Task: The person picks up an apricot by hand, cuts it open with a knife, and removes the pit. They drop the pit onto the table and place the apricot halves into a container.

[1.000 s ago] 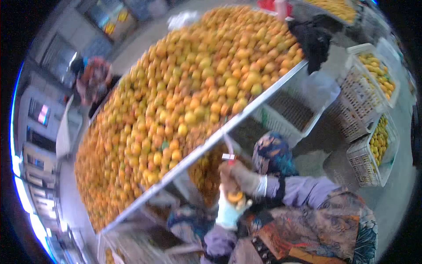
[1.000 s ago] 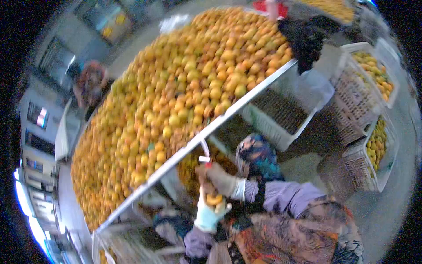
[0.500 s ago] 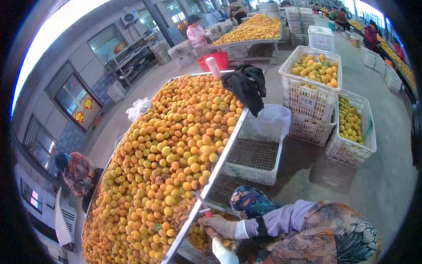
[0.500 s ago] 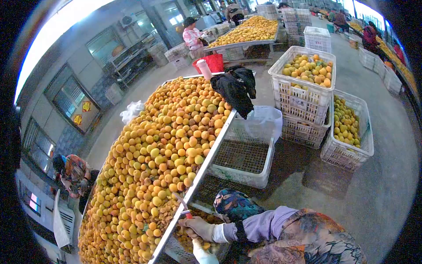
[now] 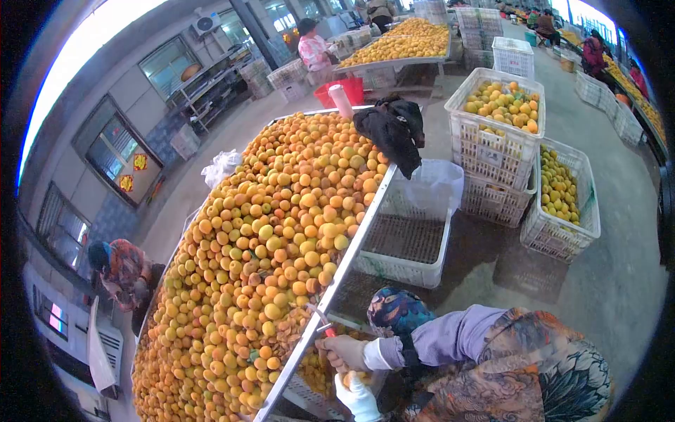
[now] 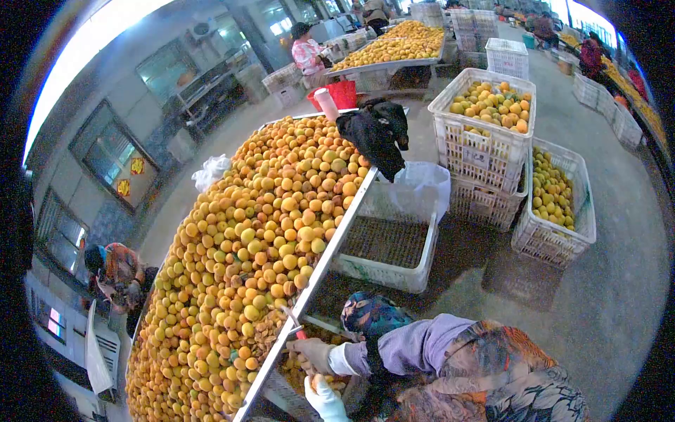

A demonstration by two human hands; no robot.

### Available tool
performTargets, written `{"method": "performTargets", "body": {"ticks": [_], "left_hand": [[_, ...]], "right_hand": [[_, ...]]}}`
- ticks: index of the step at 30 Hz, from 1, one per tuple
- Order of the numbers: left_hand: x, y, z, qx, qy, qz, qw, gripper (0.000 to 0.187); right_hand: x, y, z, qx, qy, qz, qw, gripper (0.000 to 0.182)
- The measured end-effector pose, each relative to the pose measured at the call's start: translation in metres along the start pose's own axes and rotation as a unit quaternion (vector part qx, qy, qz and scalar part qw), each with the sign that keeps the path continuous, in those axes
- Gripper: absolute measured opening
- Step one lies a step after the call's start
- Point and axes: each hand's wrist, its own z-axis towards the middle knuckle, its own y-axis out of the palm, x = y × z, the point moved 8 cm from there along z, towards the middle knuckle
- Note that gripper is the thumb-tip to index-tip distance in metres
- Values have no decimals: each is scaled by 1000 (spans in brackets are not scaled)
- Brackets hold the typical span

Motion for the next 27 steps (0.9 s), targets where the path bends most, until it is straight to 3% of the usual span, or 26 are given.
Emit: {"method": "performTargets", "body": {"ticks": [1, 3, 4, 5, 6, 8, 9, 11, 13, 17, 19, 21, 24, 27], "left_hand": [[-3, -4, 5, 4, -3, 1, 1000, 41], [1, -6, 16, -21, 95, 31, 995, 44], [-10, -5, 20, -15, 60, -50, 997, 29], [0, -7, 20, 5, 145, -25, 989, 30], [-10, -9, 26, -8, 140, 27, 990, 35], [26, -10, 25, -18, 226, 92, 970, 43], [29, -15, 23, 30, 288, 155, 944, 43], [24, -5, 34, -71, 16, -68, 995, 32], [17, -10, 46, -63, -56, -151, 985, 29], [30, -17, 57, -25, -77, -161, 984, 27], [27, -21, 75, -23, 74, -20, 997, 34], [33, -19, 79, -37, 69, 12, 997, 38], [36, -8, 85, -30, -84, -247, 965, 44], [58, -10, 94, -78, -117, -311, 940, 57]], "right_hand": [[0, 3, 1, -5, 16, 22, 1000, 25], [-1, 5, 6, -34, 21, 51, 998, 24], [-4, 4, 8, -22, -6, 40, 999, 22], [0, 0, 19, -41, 25, 72, 996, 22], [3, -8, 37, -45, 21, 75, 996, 22], [-7, 5, 25, -80, 31, 84, 993, 27], [-10, 9, 23, -84, 28, 123, 988, 20], [-30, 30, -1, -29, -8, 68, 997, 20], [-42, 49, -6, -82, -49, 19, 995, 20], [-51, 57, 8, -41, -43, 30, 998, 20], [-53, 54, 21, -80, -40, 74, 993, 21], [-54, 51, 26, -58, -24, 70, 996, 20], [-71, 60, 31, -61, -65, 90, 992, 22], [-91, 93, 13, -94, -120, -10, 988, 21]]}}
